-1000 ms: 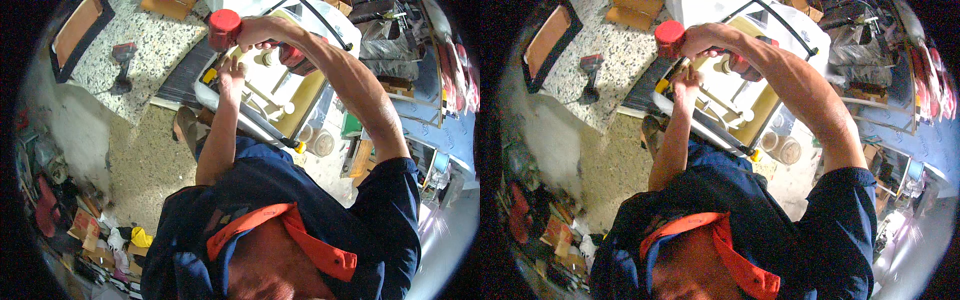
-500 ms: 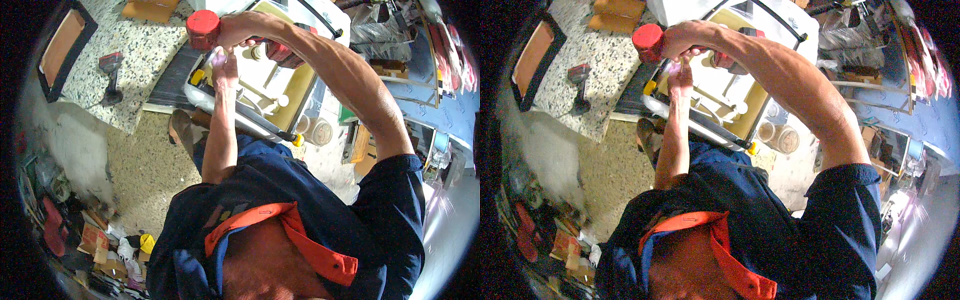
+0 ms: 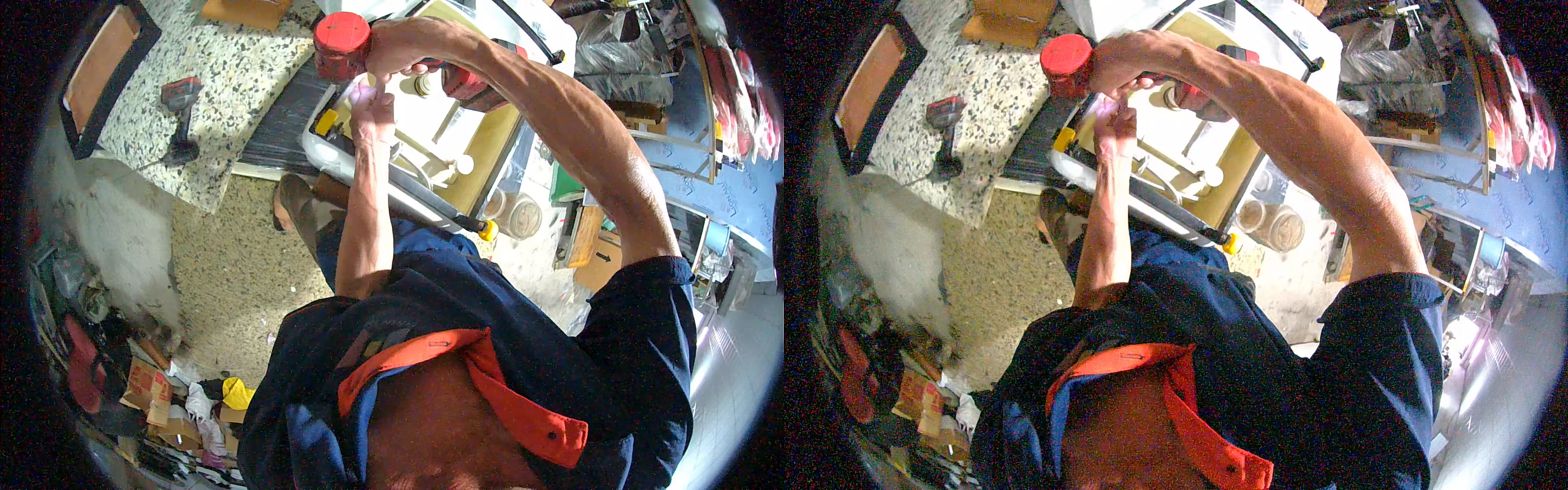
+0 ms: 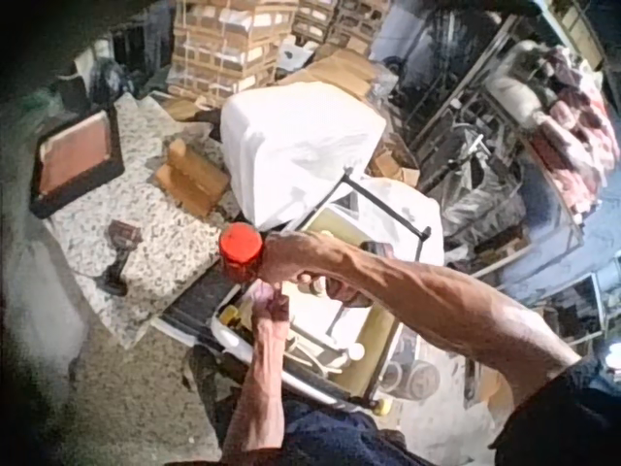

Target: The person positions a metal frame under a white sink and secures it using a cordless drill and screws. They repeatedly pick screws from a container and fasten them into the frame corners.

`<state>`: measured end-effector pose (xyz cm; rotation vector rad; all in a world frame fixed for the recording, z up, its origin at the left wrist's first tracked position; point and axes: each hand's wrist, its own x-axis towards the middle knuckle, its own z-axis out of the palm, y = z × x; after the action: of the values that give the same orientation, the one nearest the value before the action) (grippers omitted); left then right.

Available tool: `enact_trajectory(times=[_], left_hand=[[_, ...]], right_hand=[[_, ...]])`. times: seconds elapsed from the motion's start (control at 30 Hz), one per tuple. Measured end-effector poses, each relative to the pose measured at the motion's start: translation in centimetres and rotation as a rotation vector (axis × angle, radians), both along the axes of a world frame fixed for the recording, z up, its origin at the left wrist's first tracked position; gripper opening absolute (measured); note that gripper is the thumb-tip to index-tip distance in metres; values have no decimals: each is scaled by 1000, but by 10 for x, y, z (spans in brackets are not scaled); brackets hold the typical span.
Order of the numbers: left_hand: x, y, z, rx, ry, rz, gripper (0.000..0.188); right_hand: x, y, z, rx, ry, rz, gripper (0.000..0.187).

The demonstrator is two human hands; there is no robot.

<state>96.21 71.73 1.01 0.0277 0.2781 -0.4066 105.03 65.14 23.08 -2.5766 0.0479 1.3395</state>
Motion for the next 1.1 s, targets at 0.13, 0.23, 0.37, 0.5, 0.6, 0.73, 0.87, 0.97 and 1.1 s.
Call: enact_trajectory(times=[0.13, 0.23, 0.37, 0.5, 0.6, 0.73, 0.87, 0.97, 1.1], left_hand=[[5, -1, -12, -54, -10, 8, 27], [4, -6, -17, -48, 86, 4, 21], [2, -2, -38, -90, 68, 36, 19], [1, -3, -32, -5, 22, -35, 27], [4, 0, -30, 10, -1, -54, 31], [4, 0, -19, 31, -80, -59, 34], [5, 2, -31, 89, 32, -39, 35], [5, 3, -28, 179, 16, -43, 28], [2, -2, -5, 176, 50, -54, 15]], right_hand=[[0, 2, -8, -44, 16, 15, 13], [-9, 10, -8, -46, -75, -11, 13], [-9, 19, 5, -62, -98, 31, 17], [-4, 7, -11, -27, -50, 48, 11], [-4, 3, -14, 32, -30, 13, 12], [-4, -8, -15, 26, 80, -13, 15], [-18, -3, -19, 74, -28, -136, 14], [-14, 7, -15, -9, -51, -83, 10], [-9, -2, -25, -46, -32, -62, 11]])
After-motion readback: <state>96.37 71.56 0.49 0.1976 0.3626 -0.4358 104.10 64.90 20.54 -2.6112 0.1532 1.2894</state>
